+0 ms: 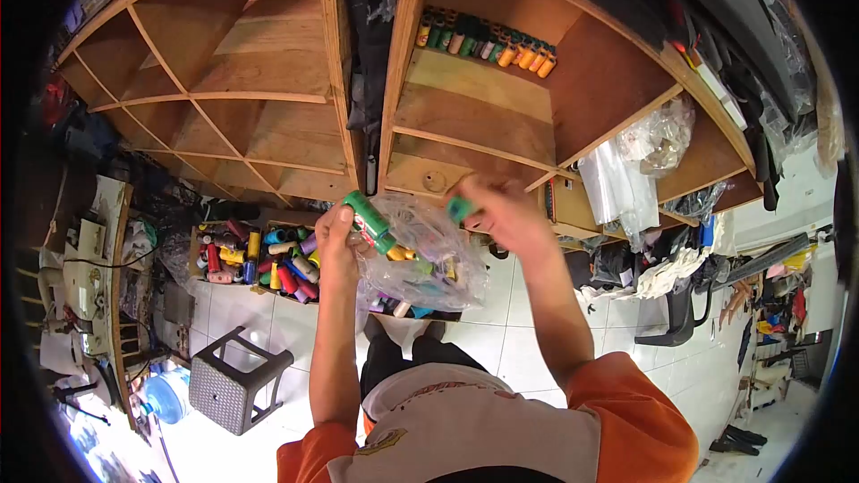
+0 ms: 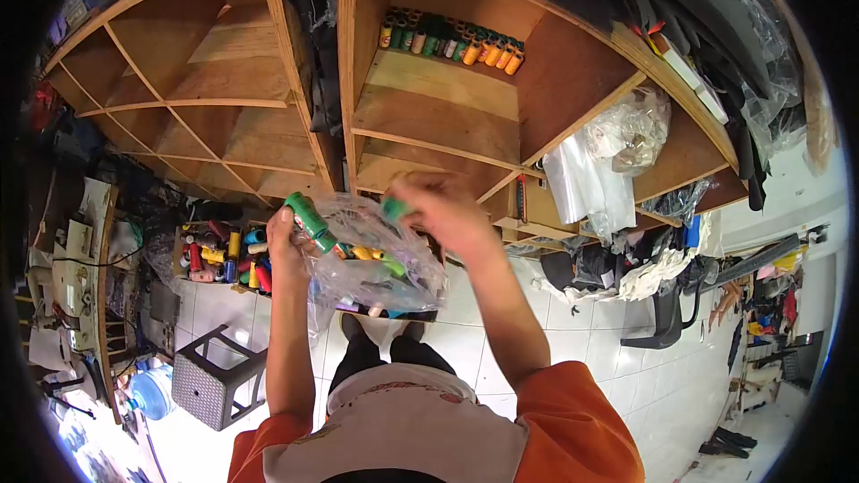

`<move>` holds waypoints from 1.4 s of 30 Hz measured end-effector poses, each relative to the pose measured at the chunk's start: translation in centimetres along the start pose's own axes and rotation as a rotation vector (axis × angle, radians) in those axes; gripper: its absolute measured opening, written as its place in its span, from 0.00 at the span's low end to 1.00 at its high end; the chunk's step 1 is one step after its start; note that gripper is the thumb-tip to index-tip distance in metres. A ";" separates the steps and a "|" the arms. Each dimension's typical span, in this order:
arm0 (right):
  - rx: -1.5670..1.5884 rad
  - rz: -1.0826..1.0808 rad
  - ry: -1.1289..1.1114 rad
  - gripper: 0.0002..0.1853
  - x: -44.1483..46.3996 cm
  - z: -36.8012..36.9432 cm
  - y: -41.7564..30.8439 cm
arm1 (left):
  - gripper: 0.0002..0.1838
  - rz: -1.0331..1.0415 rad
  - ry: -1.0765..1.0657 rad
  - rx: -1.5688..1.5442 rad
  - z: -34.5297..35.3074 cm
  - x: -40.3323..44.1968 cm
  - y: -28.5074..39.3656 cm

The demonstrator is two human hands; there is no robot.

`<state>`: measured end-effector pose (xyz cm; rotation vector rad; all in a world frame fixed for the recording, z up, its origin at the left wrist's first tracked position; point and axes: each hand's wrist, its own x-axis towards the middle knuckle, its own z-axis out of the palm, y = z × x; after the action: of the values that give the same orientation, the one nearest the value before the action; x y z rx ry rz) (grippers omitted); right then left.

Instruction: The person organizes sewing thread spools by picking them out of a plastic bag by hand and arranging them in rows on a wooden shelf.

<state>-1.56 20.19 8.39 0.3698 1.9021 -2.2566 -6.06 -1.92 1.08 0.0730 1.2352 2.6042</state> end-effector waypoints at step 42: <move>-1.108 -0.296 1.164 0.16 27.6 -22.8 -0.2 | 0.24 -0.051 0.027 0.085 -4.8 -1.4 -2.0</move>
<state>-26.14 43.52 -3.11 1.4001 3.4575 -0.5929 -5.03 -4.68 -3.41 0.0219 1.3387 2.5174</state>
